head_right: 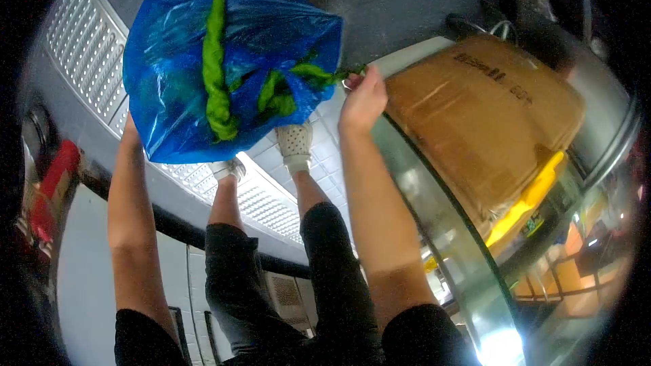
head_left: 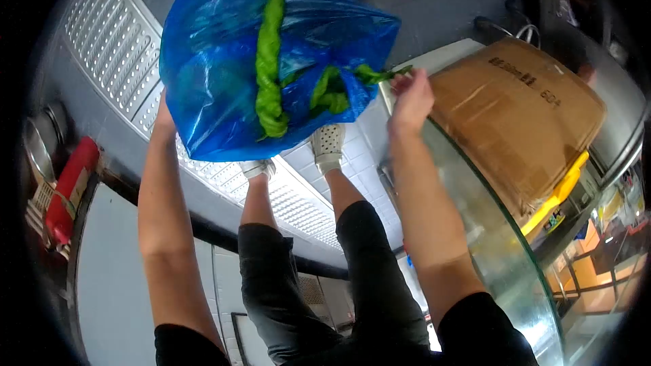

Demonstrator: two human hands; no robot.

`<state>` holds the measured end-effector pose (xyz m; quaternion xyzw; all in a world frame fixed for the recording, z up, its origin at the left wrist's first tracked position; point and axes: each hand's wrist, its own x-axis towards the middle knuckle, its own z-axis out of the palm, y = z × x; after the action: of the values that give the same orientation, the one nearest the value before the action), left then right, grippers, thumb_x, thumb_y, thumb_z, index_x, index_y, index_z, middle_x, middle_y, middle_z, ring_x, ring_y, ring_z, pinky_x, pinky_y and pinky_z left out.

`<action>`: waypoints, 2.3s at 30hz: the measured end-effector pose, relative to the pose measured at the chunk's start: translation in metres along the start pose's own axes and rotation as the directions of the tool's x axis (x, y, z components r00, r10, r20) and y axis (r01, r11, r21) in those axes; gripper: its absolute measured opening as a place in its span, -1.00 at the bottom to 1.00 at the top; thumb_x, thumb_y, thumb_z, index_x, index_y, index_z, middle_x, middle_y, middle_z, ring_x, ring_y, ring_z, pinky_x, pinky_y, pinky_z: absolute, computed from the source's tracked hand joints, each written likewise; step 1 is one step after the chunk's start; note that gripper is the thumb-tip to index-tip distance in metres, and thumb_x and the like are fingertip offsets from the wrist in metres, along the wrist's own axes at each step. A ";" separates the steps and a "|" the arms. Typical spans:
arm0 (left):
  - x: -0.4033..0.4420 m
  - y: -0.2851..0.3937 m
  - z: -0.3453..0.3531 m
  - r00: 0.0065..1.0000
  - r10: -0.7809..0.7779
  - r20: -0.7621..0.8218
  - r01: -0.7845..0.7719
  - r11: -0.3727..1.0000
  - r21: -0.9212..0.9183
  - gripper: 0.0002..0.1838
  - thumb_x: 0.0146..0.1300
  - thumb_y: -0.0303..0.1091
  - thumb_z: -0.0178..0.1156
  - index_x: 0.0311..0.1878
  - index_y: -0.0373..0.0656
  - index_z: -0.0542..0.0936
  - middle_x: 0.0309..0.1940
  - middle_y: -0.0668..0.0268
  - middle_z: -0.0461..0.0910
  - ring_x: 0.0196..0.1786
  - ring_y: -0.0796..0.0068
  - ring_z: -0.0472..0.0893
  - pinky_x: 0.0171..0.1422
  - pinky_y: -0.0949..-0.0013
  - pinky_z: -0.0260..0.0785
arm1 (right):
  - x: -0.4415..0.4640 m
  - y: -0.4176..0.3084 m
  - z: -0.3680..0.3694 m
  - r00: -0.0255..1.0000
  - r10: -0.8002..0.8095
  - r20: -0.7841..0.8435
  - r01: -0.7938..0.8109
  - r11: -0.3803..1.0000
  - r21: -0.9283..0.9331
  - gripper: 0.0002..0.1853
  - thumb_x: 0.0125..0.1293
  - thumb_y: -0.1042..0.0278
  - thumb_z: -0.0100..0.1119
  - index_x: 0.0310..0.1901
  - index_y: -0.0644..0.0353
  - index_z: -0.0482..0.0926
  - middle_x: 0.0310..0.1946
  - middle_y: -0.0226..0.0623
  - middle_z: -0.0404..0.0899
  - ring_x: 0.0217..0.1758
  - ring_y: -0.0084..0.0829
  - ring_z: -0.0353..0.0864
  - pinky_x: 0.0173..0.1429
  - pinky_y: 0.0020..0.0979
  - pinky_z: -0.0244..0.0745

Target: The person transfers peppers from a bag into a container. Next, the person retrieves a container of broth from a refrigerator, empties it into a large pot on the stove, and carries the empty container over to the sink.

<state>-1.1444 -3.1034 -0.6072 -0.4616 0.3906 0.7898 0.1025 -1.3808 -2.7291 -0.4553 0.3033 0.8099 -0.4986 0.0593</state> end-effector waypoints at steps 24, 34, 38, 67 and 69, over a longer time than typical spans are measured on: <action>-0.011 -0.025 0.021 0.992 0.065 -0.108 -0.072 0.996 -0.058 -0.61 0.48 -0.26 0.10 0.22 -0.34 0.52 -0.01 0.24 0.62 -0.07 0.49 0.59 0.00 0.39 0.53 | 0.077 0.006 0.100 0.606 0.359 0.710 -0.388 0.913 -0.130 -0.65 0.49 0.20 0.07 0.08 0.30 0.61 -0.02 -0.09 0.70 -0.08 -0.26 0.73 0.02 -0.17 0.69; -0.094 -0.037 0.012 0.970 0.242 -0.033 -0.236 0.964 0.120 -0.70 0.37 -0.29 0.19 -0.04 -0.37 0.66 -0.19 0.21 0.72 -0.17 0.51 0.62 -0.13 0.35 0.53 | 0.021 -0.033 0.041 0.474 0.456 0.753 -0.404 0.873 -0.274 -0.66 0.49 0.21 0.07 0.08 0.30 0.62 -0.03 -0.10 0.70 -0.08 -0.26 0.73 0.02 -0.18 0.69; -0.202 -0.010 0.029 0.974 0.213 -0.081 -0.207 0.975 0.078 -0.66 0.28 -0.31 0.24 0.01 -0.36 0.66 -0.20 0.18 0.75 -0.15 0.45 0.65 0.00 0.24 0.54 | -0.045 -0.086 -0.004 0.395 0.502 0.769 -0.378 0.852 -0.362 -0.66 0.49 0.21 0.07 0.08 0.30 0.62 -0.03 -0.10 0.70 -0.08 -0.27 0.73 0.02 -0.18 0.69; -0.882 -0.080 0.180 0.337 -0.010 -0.942 -0.883 0.345 -0.319 -0.62 0.35 -0.31 0.23 0.16 -0.32 0.63 0.06 0.14 0.69 0.02 0.41 0.63 0.16 0.27 0.49 | -0.689 -0.408 -0.135 -0.366 0.809 0.461 0.710 0.563 -0.424 -0.68 0.49 0.24 0.07 0.07 0.30 0.63 -0.04 -0.11 0.71 -0.09 -0.29 0.73 0.03 -0.21 0.70; -0.859 -0.088 0.201 0.280 -0.082 -0.957 -0.848 0.446 -0.286 -0.65 0.27 -0.31 0.30 0.05 -0.32 0.68 -0.07 0.19 0.73 -0.08 0.46 0.64 0.04 0.28 0.52 | -0.705 -0.417 -0.127 -0.346 0.860 0.374 0.795 0.481 -0.370 -0.68 0.49 0.24 0.07 0.07 0.30 0.63 -0.05 -0.11 0.71 -0.09 -0.29 0.73 0.03 -0.21 0.70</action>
<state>-0.7546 -2.7302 0.0961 -0.6575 0.0987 0.4854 -0.5678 -1.0136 -3.0597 0.2106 -0.3073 0.4008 0.0322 0.8625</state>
